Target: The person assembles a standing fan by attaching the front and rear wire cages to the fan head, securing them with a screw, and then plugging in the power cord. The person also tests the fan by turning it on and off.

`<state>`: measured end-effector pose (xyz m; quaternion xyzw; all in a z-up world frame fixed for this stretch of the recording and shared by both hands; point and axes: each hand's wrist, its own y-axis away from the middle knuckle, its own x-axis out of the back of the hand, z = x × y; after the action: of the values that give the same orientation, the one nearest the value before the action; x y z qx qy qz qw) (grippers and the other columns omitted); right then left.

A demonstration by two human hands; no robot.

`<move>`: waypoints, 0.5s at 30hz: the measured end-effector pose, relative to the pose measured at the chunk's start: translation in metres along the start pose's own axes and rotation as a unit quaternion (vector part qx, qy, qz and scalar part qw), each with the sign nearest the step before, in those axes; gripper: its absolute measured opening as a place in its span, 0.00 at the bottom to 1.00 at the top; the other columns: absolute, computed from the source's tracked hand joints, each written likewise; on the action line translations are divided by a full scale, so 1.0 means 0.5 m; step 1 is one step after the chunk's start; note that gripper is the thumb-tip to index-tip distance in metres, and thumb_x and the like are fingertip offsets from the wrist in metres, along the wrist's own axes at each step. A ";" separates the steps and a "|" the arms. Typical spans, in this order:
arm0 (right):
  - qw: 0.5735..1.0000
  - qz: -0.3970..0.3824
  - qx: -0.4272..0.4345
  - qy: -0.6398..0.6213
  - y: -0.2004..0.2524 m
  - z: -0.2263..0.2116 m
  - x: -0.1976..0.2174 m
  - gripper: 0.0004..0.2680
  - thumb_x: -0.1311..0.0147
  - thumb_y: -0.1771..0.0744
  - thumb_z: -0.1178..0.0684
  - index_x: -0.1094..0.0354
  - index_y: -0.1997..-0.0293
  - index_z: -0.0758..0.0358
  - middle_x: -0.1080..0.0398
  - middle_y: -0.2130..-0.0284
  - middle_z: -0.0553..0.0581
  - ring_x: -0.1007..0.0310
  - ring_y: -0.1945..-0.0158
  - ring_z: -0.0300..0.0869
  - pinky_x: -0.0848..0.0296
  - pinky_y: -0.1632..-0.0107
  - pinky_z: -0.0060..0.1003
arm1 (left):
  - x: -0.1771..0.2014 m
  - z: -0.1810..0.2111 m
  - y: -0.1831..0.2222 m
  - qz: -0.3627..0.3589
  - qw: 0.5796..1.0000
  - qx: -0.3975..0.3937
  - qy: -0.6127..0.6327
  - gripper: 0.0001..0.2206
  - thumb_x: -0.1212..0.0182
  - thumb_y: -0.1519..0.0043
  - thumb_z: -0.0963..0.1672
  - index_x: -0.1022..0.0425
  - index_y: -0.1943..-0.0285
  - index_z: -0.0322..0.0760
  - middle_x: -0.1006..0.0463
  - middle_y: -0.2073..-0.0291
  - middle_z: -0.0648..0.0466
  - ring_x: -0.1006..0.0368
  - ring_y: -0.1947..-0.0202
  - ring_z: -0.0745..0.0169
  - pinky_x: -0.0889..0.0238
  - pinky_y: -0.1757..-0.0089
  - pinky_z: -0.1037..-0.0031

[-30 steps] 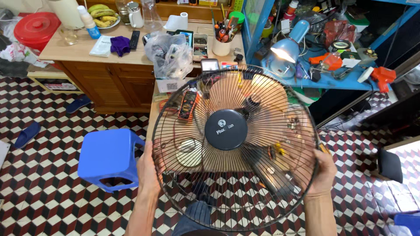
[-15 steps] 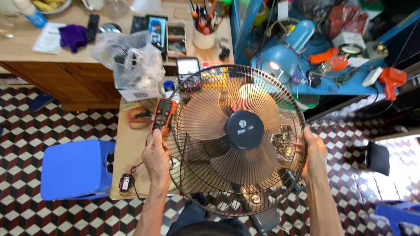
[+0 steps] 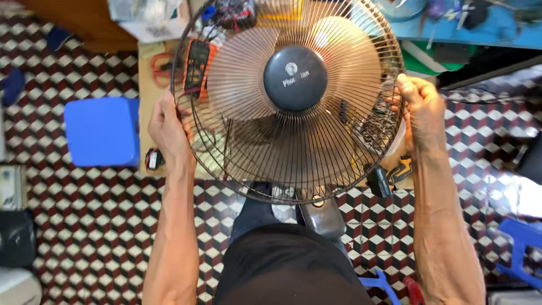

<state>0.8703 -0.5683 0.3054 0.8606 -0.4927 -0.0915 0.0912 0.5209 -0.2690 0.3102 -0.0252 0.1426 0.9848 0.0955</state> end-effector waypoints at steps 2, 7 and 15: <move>0.999 -0.035 -0.005 0.007 -0.006 0.001 0.000 0.13 0.40 0.30 0.49 0.31 0.43 0.66 0.29 0.60 0.50 0.30 0.60 0.33 0.30 0.57 0.26 | 0.001 0.003 0.018 -0.002 1.000 -0.017 0.025 0.13 0.49 0.29 0.49 0.23 0.56 0.40 0.30 0.77 0.61 0.42 0.84 0.78 0.51 0.82 0.81; 0.993 -0.103 -0.029 0.057 -0.029 -0.025 0.003 0.15 0.43 0.31 0.47 0.30 0.40 0.63 0.28 0.58 0.45 0.33 0.60 0.30 0.32 0.56 0.25 | -0.010 -0.001 0.024 0.070 0.996 0.024 -0.042 0.15 0.47 0.27 0.50 0.26 0.62 0.38 0.32 0.77 0.63 0.41 0.80 0.78 0.49 0.78 0.82; 0.990 -0.102 -0.058 0.079 -0.046 -0.029 0.013 0.18 0.42 0.32 0.46 0.30 0.38 0.66 0.26 0.55 0.48 0.31 0.58 0.32 0.31 0.54 0.27 | -0.021 -0.008 0.033 0.075 0.995 -0.001 -0.062 0.17 0.48 0.29 0.52 0.23 0.59 0.38 0.33 0.75 0.65 0.44 0.76 0.77 0.51 0.73 0.80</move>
<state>0.8964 -0.5616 0.3134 0.9039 -0.3878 -0.0609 0.1701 0.5278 -0.2878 0.3115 0.0470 0.1364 0.9891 0.0299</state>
